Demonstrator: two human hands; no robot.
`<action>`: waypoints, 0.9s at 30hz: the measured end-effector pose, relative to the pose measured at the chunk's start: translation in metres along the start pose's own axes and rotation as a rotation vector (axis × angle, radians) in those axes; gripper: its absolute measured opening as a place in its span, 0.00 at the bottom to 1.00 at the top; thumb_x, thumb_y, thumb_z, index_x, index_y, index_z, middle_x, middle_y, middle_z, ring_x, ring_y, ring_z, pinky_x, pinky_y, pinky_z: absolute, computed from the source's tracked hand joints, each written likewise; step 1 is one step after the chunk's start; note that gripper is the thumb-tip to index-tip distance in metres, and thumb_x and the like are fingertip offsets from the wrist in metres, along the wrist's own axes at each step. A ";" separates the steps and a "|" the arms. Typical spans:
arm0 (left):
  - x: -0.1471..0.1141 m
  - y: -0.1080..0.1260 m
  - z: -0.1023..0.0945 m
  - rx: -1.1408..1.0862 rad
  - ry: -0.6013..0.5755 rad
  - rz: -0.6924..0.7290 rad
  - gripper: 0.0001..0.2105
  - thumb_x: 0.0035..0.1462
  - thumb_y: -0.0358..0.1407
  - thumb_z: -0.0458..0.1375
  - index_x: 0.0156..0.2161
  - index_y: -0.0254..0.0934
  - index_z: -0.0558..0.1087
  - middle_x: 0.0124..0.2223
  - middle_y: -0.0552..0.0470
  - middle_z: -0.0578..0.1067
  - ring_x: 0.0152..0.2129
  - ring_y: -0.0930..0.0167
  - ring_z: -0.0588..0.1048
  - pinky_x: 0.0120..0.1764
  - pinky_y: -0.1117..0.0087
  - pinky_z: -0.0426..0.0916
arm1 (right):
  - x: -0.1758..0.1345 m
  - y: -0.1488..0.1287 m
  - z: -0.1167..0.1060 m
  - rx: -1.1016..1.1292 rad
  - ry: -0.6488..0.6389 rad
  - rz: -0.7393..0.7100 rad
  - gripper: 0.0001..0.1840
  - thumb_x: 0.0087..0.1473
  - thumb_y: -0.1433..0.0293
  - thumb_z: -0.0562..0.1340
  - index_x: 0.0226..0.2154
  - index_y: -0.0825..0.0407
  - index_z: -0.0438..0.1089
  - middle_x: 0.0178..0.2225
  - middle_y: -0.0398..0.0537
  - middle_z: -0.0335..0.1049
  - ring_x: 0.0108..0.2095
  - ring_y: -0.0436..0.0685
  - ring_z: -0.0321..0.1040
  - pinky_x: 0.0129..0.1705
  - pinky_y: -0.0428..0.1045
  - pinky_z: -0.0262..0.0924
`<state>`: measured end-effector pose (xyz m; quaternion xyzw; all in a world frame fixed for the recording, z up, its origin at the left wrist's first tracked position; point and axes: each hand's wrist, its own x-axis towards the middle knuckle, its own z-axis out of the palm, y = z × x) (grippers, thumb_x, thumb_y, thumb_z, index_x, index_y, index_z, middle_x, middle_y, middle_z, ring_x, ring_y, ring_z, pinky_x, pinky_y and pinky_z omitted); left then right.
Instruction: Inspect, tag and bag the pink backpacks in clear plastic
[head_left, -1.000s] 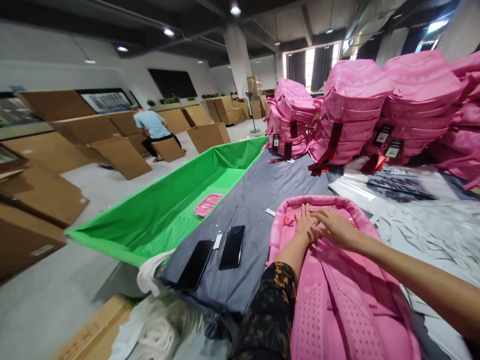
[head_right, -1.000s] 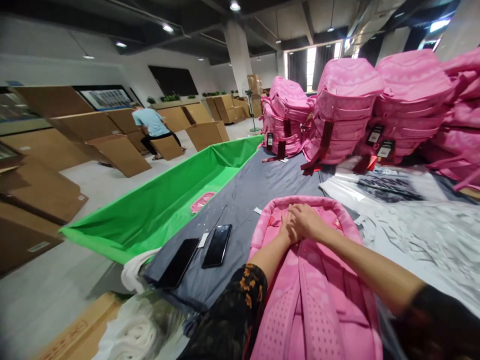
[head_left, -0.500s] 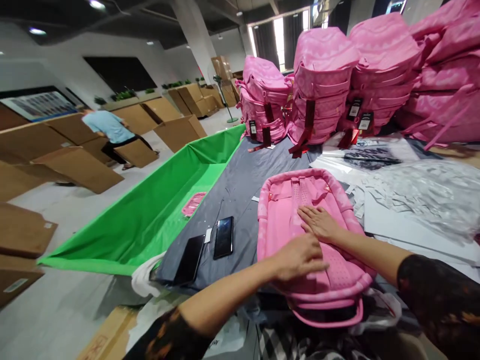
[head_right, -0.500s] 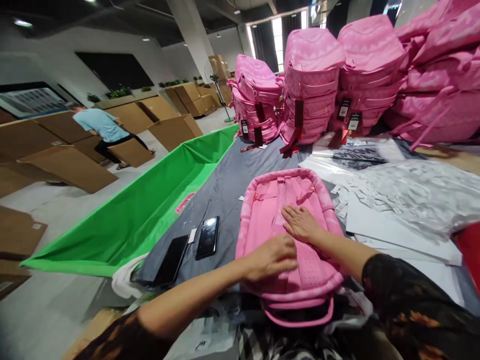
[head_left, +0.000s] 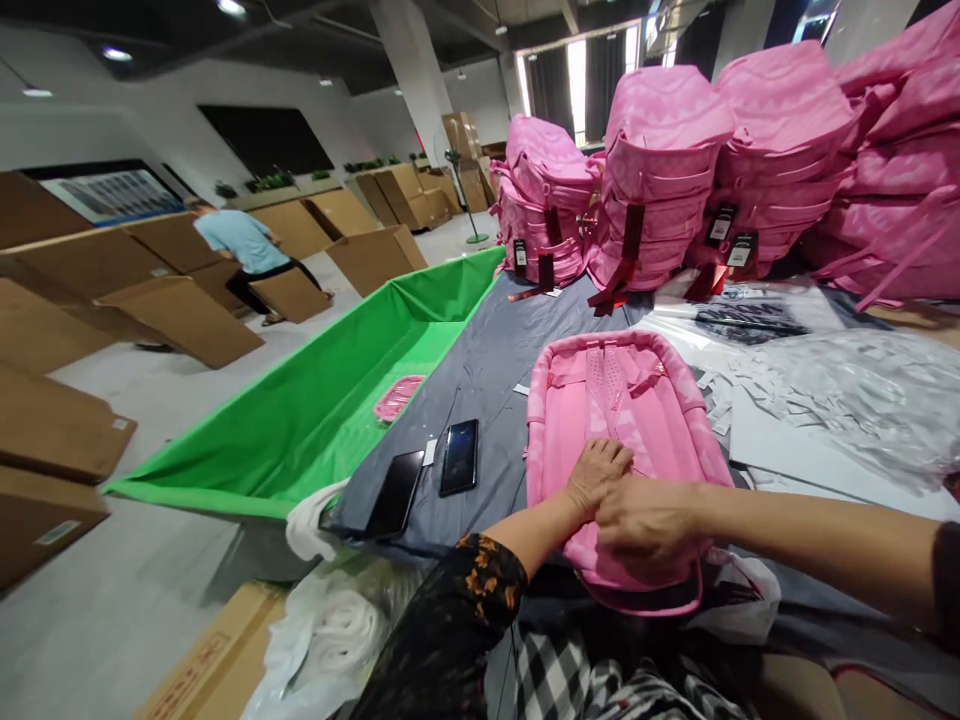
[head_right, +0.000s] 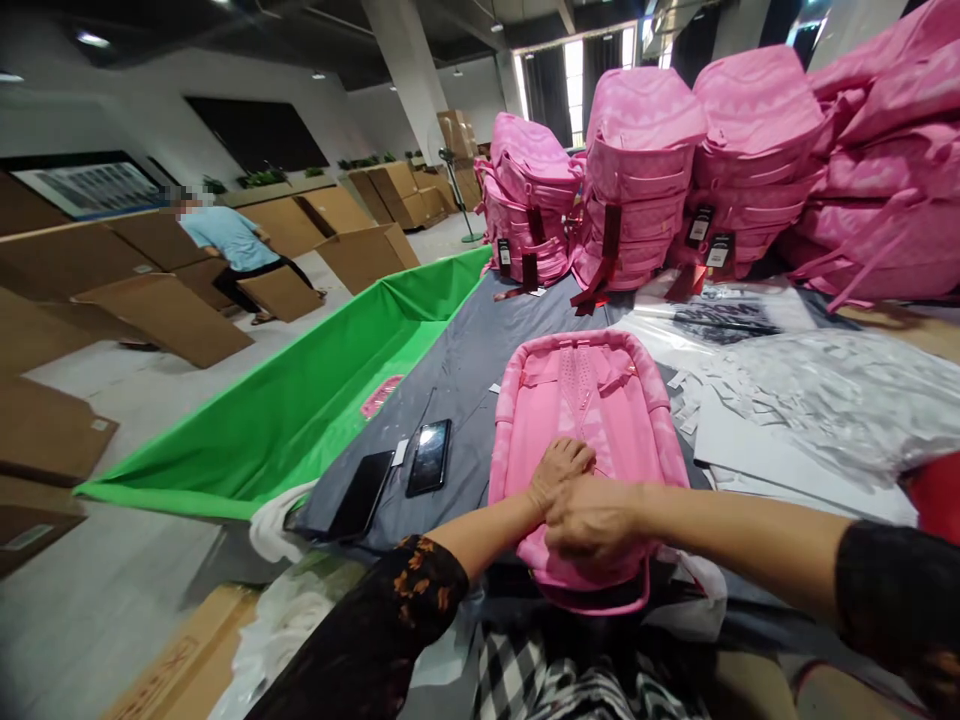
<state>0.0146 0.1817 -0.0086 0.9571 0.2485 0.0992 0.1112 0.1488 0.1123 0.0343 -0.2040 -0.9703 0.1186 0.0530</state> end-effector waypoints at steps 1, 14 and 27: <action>0.002 0.000 -0.001 -0.002 -0.008 0.007 0.13 0.68 0.38 0.50 0.50 0.36 0.72 0.48 0.44 0.73 0.46 0.62 0.69 0.53 0.58 0.63 | 0.001 -0.004 0.005 0.010 -0.060 -0.100 0.06 0.56 0.67 0.59 0.33 0.49 0.72 0.30 0.47 0.74 0.31 0.56 0.66 0.37 0.52 0.58; -0.001 0.006 -0.001 0.007 0.084 -0.402 0.25 0.69 0.43 0.44 0.68 0.41 0.60 0.72 0.45 0.56 0.69 0.51 0.48 0.68 0.44 0.42 | -0.008 0.011 0.045 -0.231 0.290 0.169 0.10 0.59 0.70 0.51 0.30 0.50 0.66 0.25 0.45 0.68 0.25 0.54 0.61 0.30 0.50 0.52; -0.125 0.015 -0.054 -0.152 0.338 -0.020 0.17 0.70 0.38 0.45 0.51 0.34 0.73 0.46 0.42 0.79 0.47 0.66 0.76 0.54 0.61 0.70 | -0.030 0.034 0.029 -0.172 0.424 0.562 0.18 0.64 0.68 0.51 0.51 0.52 0.69 0.48 0.56 0.71 0.50 0.62 0.66 0.56 0.59 0.60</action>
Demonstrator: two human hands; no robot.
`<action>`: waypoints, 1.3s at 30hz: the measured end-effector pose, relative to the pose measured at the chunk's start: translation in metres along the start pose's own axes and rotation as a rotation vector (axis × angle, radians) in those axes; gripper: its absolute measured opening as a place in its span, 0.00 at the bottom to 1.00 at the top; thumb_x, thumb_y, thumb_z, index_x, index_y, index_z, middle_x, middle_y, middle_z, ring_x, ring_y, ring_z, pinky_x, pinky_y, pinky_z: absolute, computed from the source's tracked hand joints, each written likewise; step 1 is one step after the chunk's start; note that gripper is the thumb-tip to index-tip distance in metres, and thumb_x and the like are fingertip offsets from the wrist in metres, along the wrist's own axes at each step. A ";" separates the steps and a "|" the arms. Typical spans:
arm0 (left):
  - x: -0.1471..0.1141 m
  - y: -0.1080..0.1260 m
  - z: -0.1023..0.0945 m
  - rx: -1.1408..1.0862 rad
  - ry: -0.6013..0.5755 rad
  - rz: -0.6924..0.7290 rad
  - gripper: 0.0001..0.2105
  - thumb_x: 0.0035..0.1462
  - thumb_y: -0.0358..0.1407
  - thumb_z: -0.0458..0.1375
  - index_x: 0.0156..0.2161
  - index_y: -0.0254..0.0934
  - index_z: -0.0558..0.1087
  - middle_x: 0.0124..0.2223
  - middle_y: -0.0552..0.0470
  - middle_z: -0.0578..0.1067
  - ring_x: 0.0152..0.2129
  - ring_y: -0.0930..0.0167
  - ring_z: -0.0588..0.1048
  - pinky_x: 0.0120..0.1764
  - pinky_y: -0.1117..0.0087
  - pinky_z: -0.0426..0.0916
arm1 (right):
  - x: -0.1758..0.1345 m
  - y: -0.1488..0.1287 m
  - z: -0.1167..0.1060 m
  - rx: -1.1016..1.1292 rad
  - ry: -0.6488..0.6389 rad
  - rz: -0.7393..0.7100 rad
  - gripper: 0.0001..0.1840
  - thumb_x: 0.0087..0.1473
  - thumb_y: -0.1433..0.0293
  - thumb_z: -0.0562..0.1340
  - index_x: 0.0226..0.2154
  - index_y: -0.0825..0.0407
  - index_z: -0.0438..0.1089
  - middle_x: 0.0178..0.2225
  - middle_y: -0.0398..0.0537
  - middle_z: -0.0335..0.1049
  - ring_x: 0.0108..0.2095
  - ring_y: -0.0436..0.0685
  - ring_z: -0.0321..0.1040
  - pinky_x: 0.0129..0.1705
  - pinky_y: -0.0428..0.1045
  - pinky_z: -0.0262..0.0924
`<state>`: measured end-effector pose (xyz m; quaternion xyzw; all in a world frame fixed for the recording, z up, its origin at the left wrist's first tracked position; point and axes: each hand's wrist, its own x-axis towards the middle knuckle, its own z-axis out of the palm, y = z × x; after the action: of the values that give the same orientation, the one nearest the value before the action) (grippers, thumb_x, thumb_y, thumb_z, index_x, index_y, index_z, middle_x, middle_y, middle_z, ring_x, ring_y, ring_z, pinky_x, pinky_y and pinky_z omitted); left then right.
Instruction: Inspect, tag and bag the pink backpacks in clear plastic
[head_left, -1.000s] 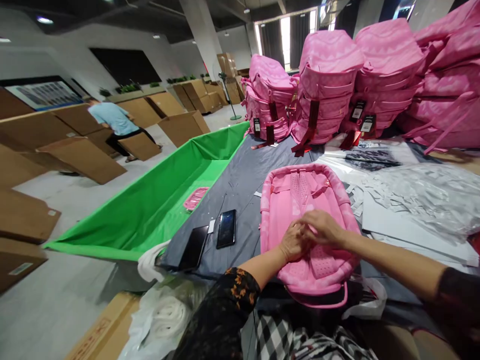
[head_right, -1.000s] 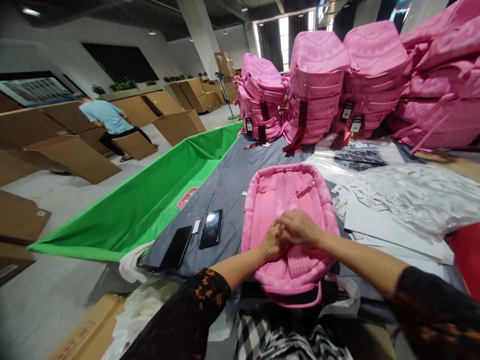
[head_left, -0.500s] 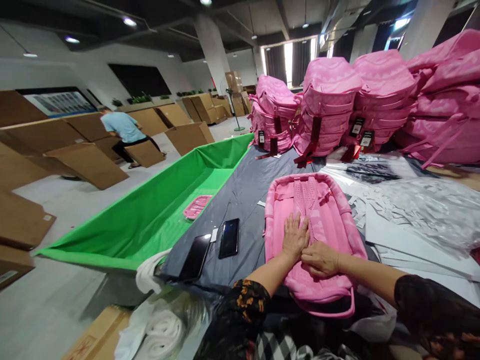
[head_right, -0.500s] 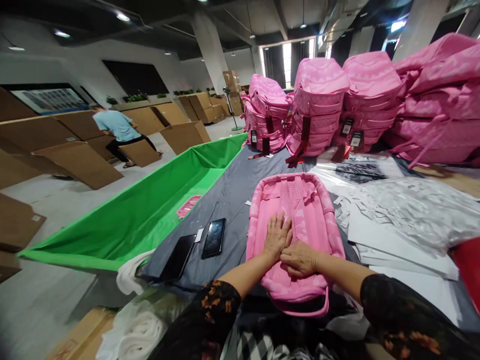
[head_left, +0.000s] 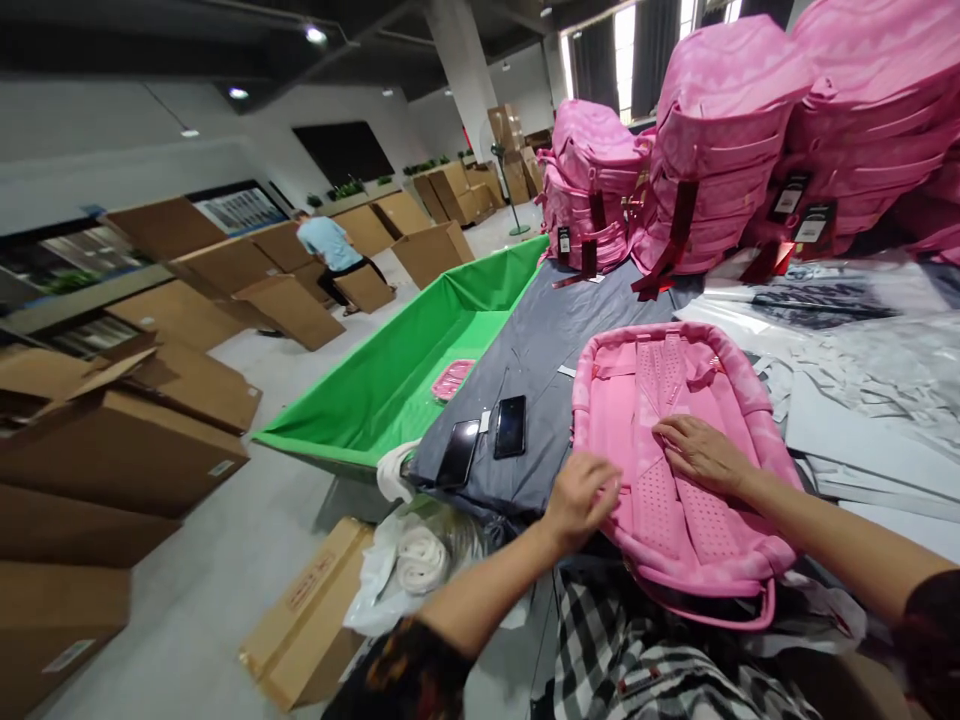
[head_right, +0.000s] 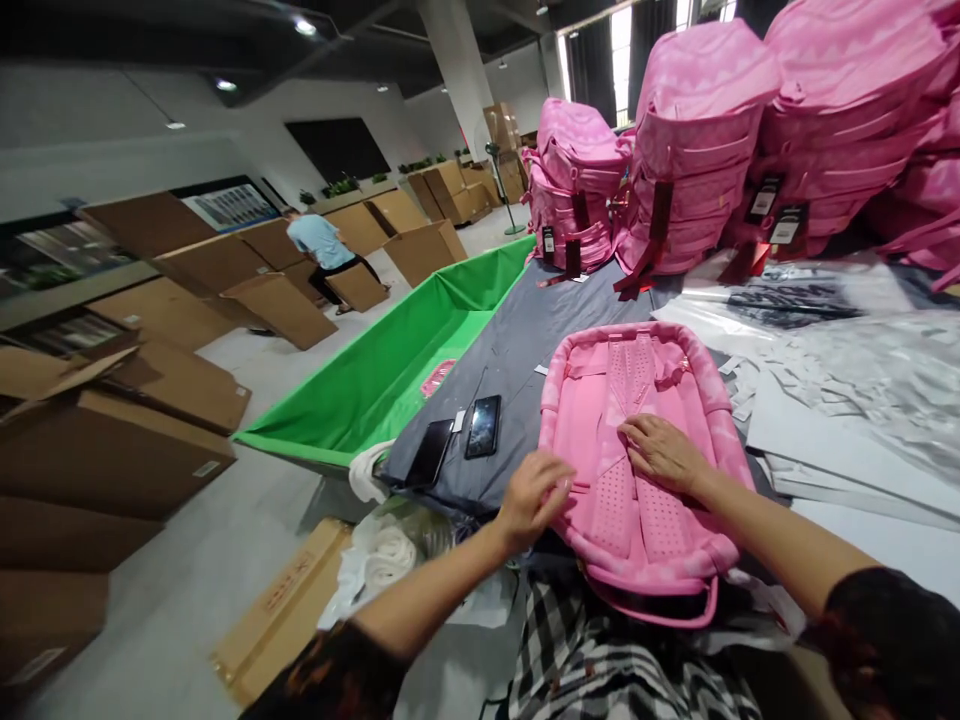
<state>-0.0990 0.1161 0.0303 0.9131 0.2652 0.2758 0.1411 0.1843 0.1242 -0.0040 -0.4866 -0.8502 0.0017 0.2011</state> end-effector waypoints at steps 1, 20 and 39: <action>-0.023 0.007 -0.002 0.008 0.086 0.162 0.16 0.69 0.39 0.49 0.54 0.35 0.72 0.45 0.43 0.79 0.46 0.65 0.77 0.53 0.59 0.71 | -0.002 0.000 0.004 -0.010 0.027 -0.013 0.18 0.64 0.69 0.51 0.51 0.52 0.69 0.48 0.56 0.71 0.50 0.62 0.66 0.56 0.59 0.61; -0.047 0.023 0.021 0.231 -0.406 0.306 0.17 0.58 0.49 0.62 0.30 0.37 0.70 0.25 0.52 0.75 0.21 0.70 0.73 0.23 0.69 0.57 | -0.016 -0.011 0.009 -0.038 0.176 0.022 0.21 0.63 0.69 0.54 0.57 0.51 0.69 0.58 0.59 0.67 0.58 0.64 0.62 0.61 0.63 0.59; 0.145 -0.045 0.116 0.104 -0.227 -0.164 0.31 0.66 0.57 0.47 0.70 0.53 0.54 0.75 0.50 0.46 0.71 0.52 0.42 0.68 0.39 0.38 | -0.008 0.084 -0.046 0.156 0.094 0.457 0.16 0.62 0.63 0.53 0.36 0.47 0.77 0.34 0.46 0.79 0.35 0.56 0.75 0.42 0.50 0.68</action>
<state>0.0526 0.2213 -0.0197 0.9198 0.3350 0.1443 0.1448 0.2731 0.1534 0.0188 -0.6487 -0.7050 0.0901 0.2721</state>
